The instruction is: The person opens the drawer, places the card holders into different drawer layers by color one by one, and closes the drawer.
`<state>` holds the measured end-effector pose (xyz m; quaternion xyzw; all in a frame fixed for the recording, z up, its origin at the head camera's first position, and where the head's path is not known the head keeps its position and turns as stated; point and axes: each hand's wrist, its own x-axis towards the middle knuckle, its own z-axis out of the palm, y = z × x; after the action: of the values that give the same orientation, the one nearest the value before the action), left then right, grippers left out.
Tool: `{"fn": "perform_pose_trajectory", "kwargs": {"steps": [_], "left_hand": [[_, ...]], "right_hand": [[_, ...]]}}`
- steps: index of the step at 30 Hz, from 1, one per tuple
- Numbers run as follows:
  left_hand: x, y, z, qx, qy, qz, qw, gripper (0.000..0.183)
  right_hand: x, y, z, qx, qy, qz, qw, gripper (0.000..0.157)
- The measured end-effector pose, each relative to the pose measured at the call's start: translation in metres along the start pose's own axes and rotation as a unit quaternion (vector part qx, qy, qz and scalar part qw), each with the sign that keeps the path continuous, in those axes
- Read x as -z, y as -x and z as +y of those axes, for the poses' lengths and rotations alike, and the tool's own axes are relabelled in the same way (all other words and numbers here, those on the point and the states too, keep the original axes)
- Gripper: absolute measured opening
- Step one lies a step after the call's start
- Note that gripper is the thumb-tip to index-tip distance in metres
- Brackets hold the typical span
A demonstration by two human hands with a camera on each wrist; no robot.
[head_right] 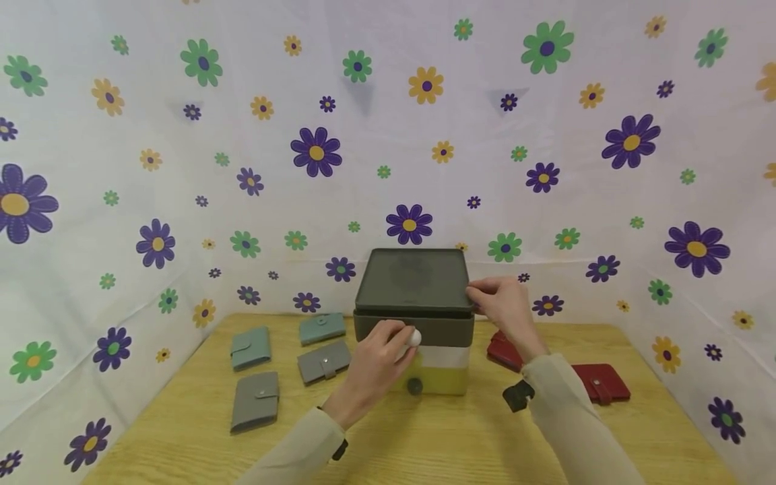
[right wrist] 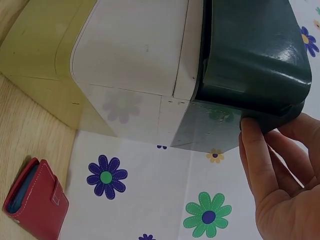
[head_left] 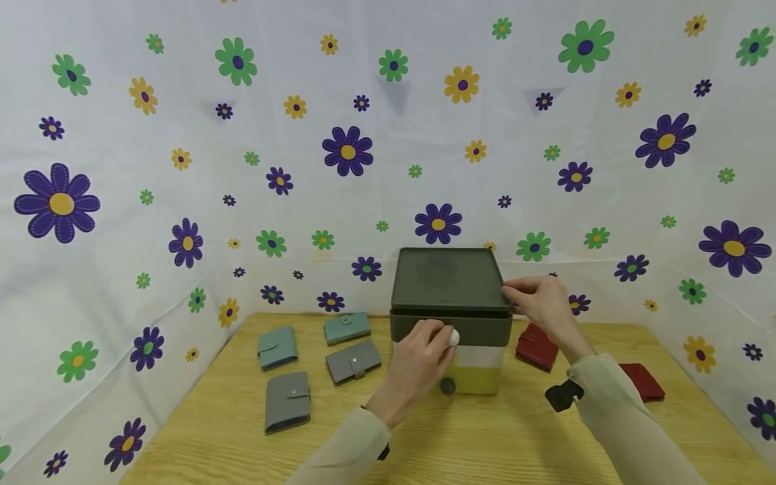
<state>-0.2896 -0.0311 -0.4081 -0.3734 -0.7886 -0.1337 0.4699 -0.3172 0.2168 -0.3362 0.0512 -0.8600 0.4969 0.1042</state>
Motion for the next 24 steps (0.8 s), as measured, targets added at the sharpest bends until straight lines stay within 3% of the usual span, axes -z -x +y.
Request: {"fn": "perform_pose_trajectory", "kwargs": {"steps": [16,24], "left_hand": [[0.011,0.009,0.007,-0.024,-0.008,-0.01,0.9996,0.024],[0.017,0.012,0.01,-0.056,-0.01,0.023,0.9981,0.029]], "right_hand": [[0.0,0.001,0.003,0.003,0.003,-0.001,1.0,0.038],[0.0,0.001,0.002,0.004,-0.004,0.003,1.0,0.038]]}}
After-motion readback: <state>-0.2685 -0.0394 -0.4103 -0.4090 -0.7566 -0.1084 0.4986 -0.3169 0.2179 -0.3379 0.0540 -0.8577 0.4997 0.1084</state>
